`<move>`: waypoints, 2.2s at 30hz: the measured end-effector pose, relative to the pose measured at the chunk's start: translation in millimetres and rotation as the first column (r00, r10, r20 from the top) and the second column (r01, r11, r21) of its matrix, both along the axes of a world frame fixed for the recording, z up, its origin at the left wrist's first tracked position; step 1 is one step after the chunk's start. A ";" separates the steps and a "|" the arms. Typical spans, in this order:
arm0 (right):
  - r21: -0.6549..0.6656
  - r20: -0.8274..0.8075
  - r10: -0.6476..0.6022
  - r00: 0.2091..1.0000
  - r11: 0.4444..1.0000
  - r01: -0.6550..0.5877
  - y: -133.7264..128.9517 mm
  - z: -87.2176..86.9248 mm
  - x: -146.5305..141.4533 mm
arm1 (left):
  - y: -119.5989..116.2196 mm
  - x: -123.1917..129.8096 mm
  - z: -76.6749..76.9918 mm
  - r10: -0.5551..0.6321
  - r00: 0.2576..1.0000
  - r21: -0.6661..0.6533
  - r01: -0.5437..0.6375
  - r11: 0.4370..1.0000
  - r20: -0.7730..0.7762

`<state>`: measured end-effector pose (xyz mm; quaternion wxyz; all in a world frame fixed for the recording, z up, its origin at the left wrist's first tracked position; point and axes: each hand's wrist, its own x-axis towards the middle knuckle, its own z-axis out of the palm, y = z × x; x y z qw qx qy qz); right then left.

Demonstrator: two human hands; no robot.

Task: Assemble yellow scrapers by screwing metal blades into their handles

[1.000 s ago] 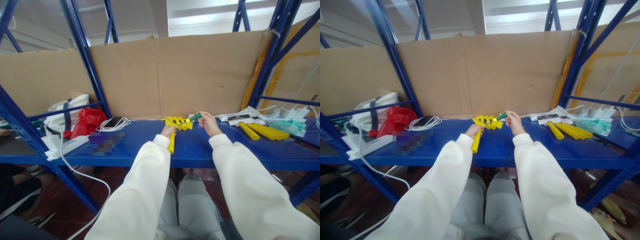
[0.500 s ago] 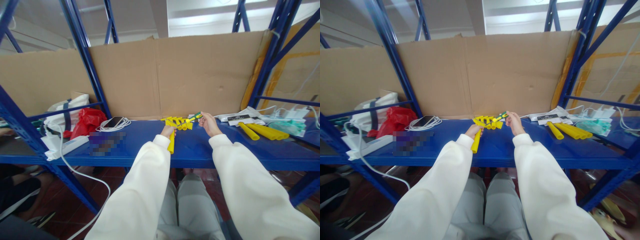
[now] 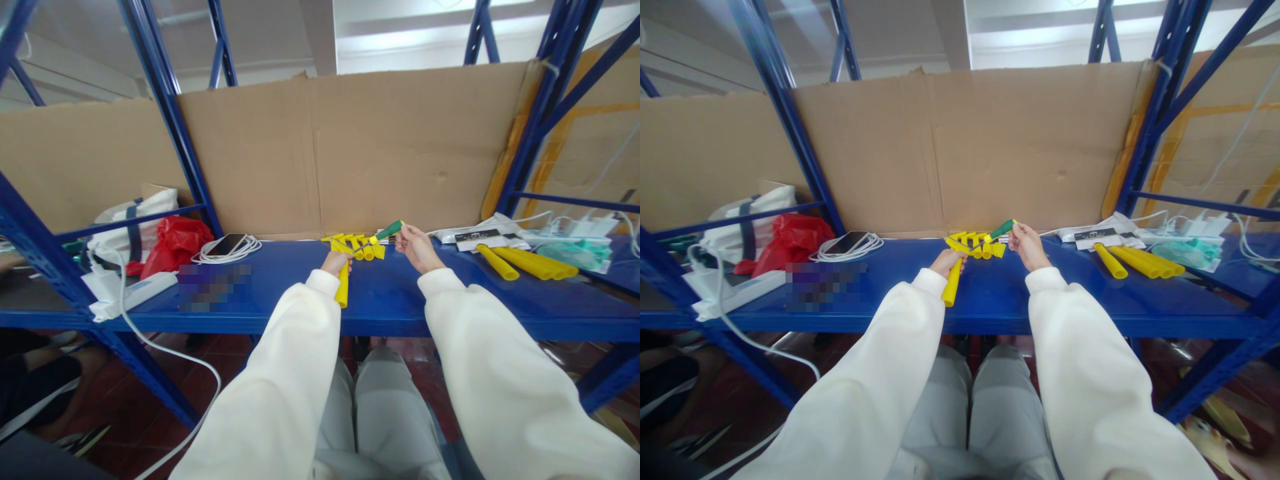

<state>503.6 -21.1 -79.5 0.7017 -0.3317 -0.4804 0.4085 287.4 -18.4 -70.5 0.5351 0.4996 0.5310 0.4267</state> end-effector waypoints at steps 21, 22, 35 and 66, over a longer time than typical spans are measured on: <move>-0.034 -0.012 -0.022 1.000 0.999 0.022 -8.1 5.3 -7.2 | -1.6 -0.6 2.1 -0.009 1.000 0.009 0.009 1.000 -0.006; -0.035 -0.012 -0.028 1.000 0.999 0.027 -7.9 5.1 -7.1 | -1.6 -0.6 2.1 -0.010 1.000 0.010 0.010 1.000 -0.005; -0.022 -0.013 -0.096 0.995 0.995 0.096 -4.4 2.0 -6.5 | -3.0 0.8 2.0 -0.010 1.000 0.010 0.010 1.000 -0.007; -0.062 0.072 -0.128 0.989 0.989 0.132 -8.7 3.1 -13.2 | -0.9 1.3 -1.3 -0.023 1.000 0.020 0.023 1.000 -0.001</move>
